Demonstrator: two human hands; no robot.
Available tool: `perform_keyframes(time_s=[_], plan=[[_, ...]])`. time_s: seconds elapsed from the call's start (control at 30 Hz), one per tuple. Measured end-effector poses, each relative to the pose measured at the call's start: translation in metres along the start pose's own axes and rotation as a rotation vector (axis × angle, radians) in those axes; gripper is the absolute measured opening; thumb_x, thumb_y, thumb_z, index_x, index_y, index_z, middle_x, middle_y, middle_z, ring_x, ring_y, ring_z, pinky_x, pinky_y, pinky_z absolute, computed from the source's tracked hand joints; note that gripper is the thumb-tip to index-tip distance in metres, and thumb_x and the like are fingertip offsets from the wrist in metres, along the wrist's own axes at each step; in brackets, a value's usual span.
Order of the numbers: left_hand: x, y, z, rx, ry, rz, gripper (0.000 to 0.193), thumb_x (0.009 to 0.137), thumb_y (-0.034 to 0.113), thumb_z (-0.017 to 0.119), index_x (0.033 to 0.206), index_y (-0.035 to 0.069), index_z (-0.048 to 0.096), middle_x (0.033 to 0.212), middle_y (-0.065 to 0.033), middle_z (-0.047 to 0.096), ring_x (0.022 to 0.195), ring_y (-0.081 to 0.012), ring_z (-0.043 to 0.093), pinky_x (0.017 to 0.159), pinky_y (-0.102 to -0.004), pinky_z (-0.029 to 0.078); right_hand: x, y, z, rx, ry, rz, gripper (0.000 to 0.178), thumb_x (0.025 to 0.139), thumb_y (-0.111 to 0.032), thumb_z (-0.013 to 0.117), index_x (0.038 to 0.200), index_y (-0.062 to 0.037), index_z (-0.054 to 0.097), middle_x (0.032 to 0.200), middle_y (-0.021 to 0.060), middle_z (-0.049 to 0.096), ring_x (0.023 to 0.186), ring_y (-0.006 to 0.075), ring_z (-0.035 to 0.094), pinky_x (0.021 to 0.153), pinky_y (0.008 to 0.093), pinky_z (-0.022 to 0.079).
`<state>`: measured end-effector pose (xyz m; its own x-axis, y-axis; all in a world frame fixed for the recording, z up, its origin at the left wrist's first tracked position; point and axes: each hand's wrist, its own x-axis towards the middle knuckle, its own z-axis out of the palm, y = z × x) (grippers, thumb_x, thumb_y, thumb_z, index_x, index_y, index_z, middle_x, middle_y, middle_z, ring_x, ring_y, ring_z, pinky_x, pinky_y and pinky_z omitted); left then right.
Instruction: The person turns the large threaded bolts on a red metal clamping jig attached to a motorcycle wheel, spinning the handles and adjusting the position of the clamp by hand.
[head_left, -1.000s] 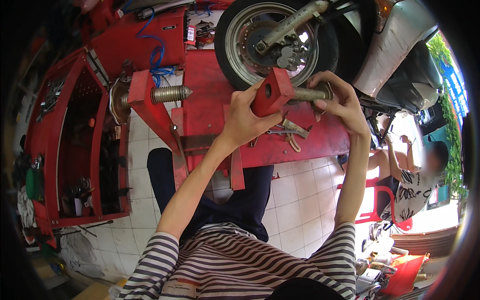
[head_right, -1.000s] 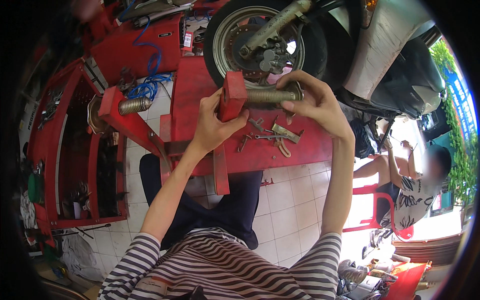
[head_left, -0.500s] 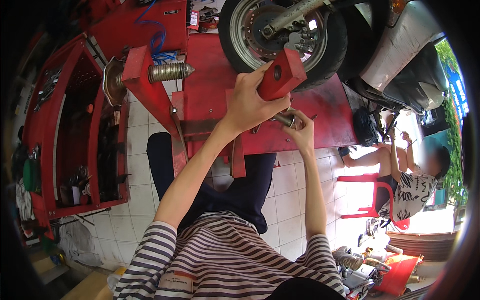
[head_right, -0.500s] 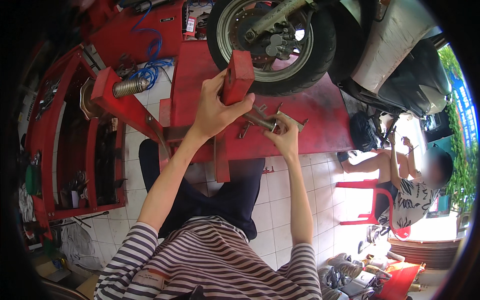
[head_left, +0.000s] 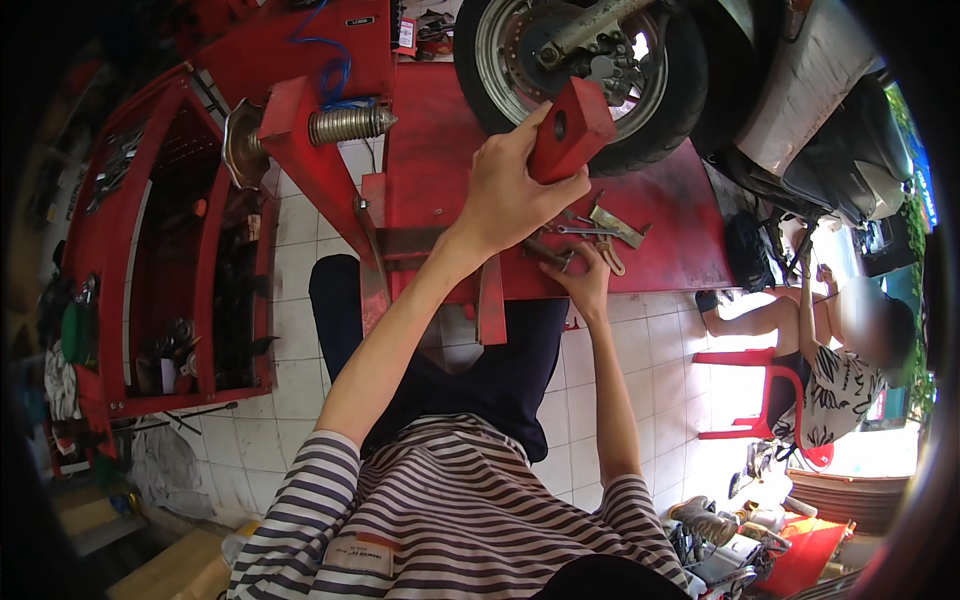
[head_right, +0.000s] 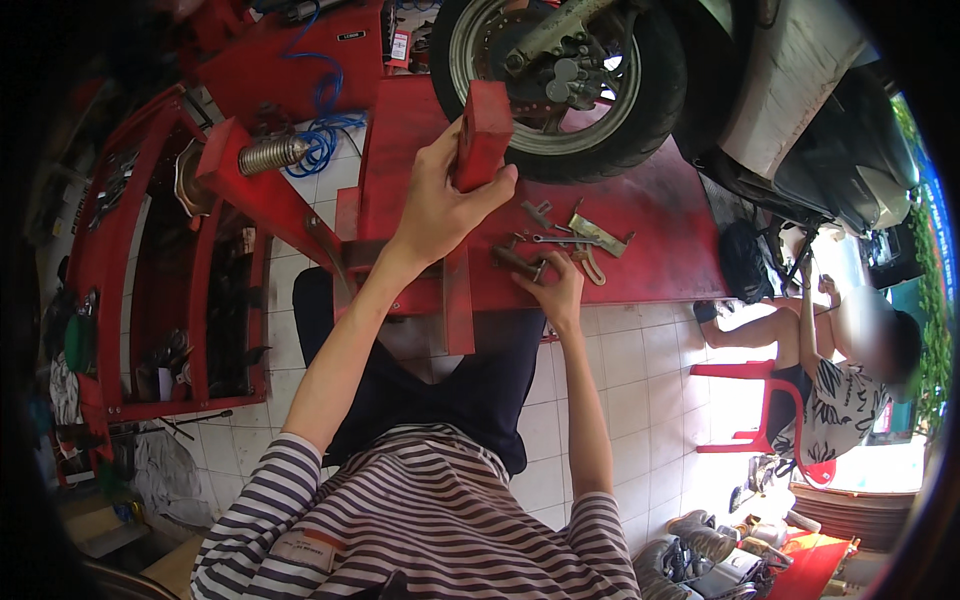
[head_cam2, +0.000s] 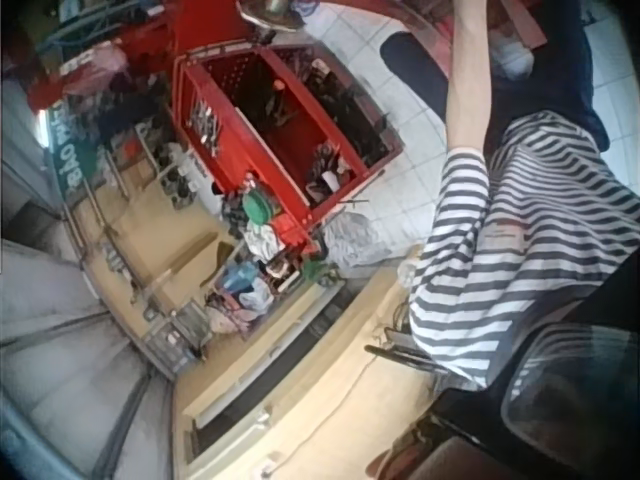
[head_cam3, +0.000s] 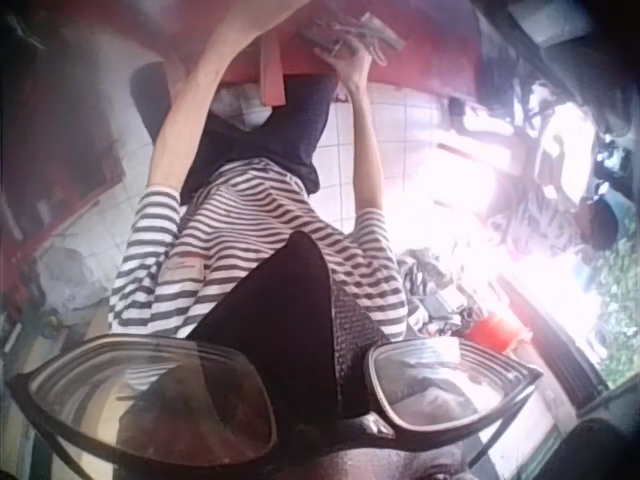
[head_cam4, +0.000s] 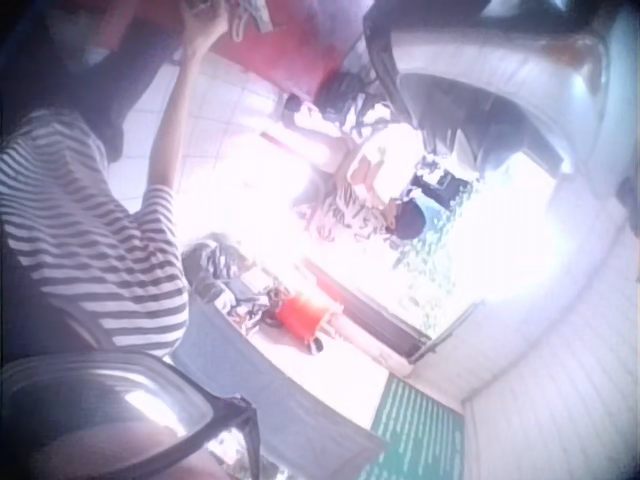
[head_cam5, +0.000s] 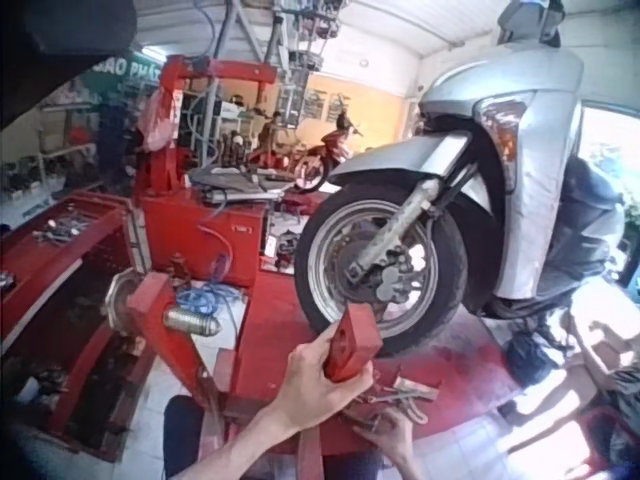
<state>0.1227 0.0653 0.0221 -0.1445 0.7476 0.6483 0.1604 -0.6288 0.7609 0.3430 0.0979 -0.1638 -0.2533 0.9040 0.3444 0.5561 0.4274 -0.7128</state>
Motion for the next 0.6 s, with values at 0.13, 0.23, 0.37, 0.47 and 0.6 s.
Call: perform_keyframes(time_s=[0.13, 0.23, 0.37, 0.47, 0.6], plan=[[-0.014, 0.015, -0.005, 0.386, 0.072, 0.014, 0.047, 0.078, 0.018, 0.076, 0.116, 0.000, 0.054, 0.097, -0.0110, 0.058, 0.079, -0.0169, 0.054, 0.068, -0.0327, 0.046, -0.003, -0.017, 0.005, 0.130, 0.054, 0.030, 0.038, 0.065, -0.013, 0.087, 0.094, -0.0018, 0.065, 0.095, 0.0080, 0.063, 0.087, 0.0208, 0.064, 0.075, 0.0348, 0.053], [-0.045, 0.028, -0.014, 0.649, 0.175, 0.190, 0.061, 0.076, 0.019, 0.079, 0.124, 0.000, 0.047, 0.112, -0.0136, 0.052, 0.098, -0.0228, 0.050, 0.080, -0.0369, 0.045, -0.009, -0.020, 0.003, 0.075, 0.080, 0.004, 0.042, 0.065, -0.019, 0.087, 0.097, -0.0038, 0.064, 0.096, 0.0070, 0.061, 0.084, 0.0205, 0.064, 0.069, 0.0360, 0.053], [-0.109, 0.041, -0.051, 0.657, 0.320, 0.326, 0.061, 0.072, 0.015, 0.081, 0.121, 0.003, 0.046, 0.114, -0.0147, 0.052, 0.106, -0.0312, 0.047, 0.089, -0.0396, 0.038, -0.015, -0.027, 0.009, -0.196, 0.117, -0.039, 0.044, 0.066, -0.028, 0.085, 0.098, -0.0084, 0.063, 0.097, 0.0063, 0.060, 0.080, 0.0259, 0.062, 0.063, 0.0388, 0.049], [-0.133, 0.036, -0.086, 0.576, 0.538, 0.373, 0.064, 0.072, 0.011, 0.081, 0.121, 0.004, 0.040, 0.117, -0.0128, 0.044, 0.100, -0.0237, 0.045, 0.087, -0.0349, 0.038, -0.017, -0.019, 0.014, -0.178, 0.175, -0.089, 0.042, 0.067, -0.025, 0.085, 0.099, -0.0082, 0.063, 0.098, 0.0065, 0.060, 0.082, 0.0262, 0.063, 0.067, 0.0410, 0.049], [-0.098, 0.051, -0.133, 0.386, 0.564, 0.232, 0.069, 0.077, 0.013, 0.078, 0.130, 0.001, 0.035, 0.119, -0.0106, 0.042, 0.105, -0.0191, 0.045, 0.091, -0.0353, 0.038, -0.003, -0.058, -0.003, -0.192, 0.302, -0.329, 0.042, 0.073, -0.021, 0.081, 0.107, -0.0063, 0.061, 0.107, 0.0091, 0.061, 0.098, 0.0291, 0.060, 0.083, 0.0391, 0.047]])
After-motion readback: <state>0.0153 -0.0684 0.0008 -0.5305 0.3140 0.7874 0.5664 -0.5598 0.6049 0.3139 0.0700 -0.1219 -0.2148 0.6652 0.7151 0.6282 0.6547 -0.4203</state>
